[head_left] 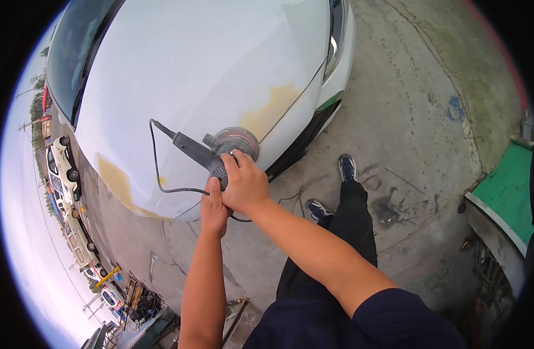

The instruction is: The person retrieves an orbital sander from the floor and uses it to polish the hood of a white car. The person moves the sander across the hood surface in overlapping passes, focusing on areas with yellowish residue.

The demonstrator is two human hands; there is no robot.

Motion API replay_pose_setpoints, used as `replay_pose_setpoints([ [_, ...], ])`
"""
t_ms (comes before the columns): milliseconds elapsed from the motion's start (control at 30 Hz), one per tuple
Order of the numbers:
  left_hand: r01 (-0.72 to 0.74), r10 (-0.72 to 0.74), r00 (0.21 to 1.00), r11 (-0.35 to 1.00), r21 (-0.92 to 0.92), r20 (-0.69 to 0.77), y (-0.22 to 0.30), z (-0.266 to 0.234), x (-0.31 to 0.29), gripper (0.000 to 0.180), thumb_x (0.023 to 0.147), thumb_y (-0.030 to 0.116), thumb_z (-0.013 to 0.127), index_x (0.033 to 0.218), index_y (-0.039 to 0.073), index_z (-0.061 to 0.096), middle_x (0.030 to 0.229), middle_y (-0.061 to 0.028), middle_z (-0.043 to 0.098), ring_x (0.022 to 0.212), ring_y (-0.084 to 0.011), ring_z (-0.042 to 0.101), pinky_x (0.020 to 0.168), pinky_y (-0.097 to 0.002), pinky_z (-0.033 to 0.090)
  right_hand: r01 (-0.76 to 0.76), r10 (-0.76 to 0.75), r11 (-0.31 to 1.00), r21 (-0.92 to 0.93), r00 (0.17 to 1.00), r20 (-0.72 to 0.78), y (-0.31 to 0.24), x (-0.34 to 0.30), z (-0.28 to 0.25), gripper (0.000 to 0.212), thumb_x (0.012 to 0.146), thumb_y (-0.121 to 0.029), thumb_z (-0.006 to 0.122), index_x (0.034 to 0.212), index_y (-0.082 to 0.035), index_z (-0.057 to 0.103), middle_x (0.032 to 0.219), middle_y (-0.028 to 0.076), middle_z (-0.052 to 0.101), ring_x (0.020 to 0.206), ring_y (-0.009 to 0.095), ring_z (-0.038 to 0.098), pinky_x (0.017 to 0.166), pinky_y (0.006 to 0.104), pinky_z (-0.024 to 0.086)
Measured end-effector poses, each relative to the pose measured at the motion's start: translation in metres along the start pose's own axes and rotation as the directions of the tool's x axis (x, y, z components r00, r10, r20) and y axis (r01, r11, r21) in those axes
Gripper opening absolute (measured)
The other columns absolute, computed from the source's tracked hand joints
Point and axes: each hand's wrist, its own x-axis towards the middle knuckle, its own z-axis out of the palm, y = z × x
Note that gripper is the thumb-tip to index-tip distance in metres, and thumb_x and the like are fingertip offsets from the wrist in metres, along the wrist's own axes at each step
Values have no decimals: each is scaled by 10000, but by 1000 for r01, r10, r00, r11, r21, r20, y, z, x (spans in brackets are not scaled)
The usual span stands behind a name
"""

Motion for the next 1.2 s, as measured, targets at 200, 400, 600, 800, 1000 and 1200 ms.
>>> replay_pose_setpoints([
  [200, -80, 76, 995, 996, 51, 66, 71, 59, 25, 557, 1106, 547, 500, 1452, 122, 600, 783, 60, 545, 574, -46, 409, 481, -260, 307, -39, 39, 999, -25, 999, -25, 13, 67, -45, 599, 886, -372, 723, 1355, -18, 602, 1351, 281, 635, 1225, 452, 643, 954, 511, 576],
  [400, -116, 72, 957, 983, 142, 282, 128, 106, 54, 546, 1087, 543, 548, 1421, 120, 634, 720, 65, 488, 548, -56, 351, 492, -269, 290, -140, 128, 986, -91, 983, -132, 27, 121, -94, 554, 848, -394, 726, 1282, -53, 673, 1153, 170, 745, 1003, 401, 731, 844, 472, 588],
  [600, -60, 26, 956, 992, 108, 293, 106, 81, 43, 547, 1091, 526, 548, 1462, 128, 600, 728, 62, 496, 541, -51, 364, 485, -264, 306, -106, 99, 992, -62, 990, -105, 24, 92, -78, 573, 848, -378, 737, 1311, -52, 648, 1198, 174, 728, 1051, 388, 715, 866, 474, 583],
  [800, -47, 44, 979, 999, 11, 201, 28, 25, 11, 452, 1118, 526, 484, 1284, 127, 616, 764, 71, 524, 519, -39, 370, 453, -237, 272, -44, 44, 998, -45, 999, 1, 18, 16, -26, 615, 844, -335, 762, 1356, -29, 608, 1399, 264, 623, 1280, 408, 618, 988, 499, 567],
  [1000, 14, -6, 985, 999, -50, 172, -12, -26, -1, 443, 1133, 528, 434, 1280, 141, 592, 815, 30, 618, 564, -61, 507, 483, -236, 385, 22, -22, 1000, 8, 996, 83, 5, -19, 8, 642, 837, -358, 780, 1363, -43, 589, 1413, 294, 596, 1301, 468, 578, 980, 526, 575],
  [1200, -64, 69, 989, 997, -49, 127, 7, 13, 10, 423, 1129, 513, 461, 1225, 126, 603, 732, 61, 546, 516, -45, 402, 454, -241, 284, 9, -11, 999, -43, 999, -48, 13, 6, -15, 576, 850, -390, 734, 1296, -35, 660, 1324, 245, 675, 1186, 425, 677, 943, 490, 589],
])
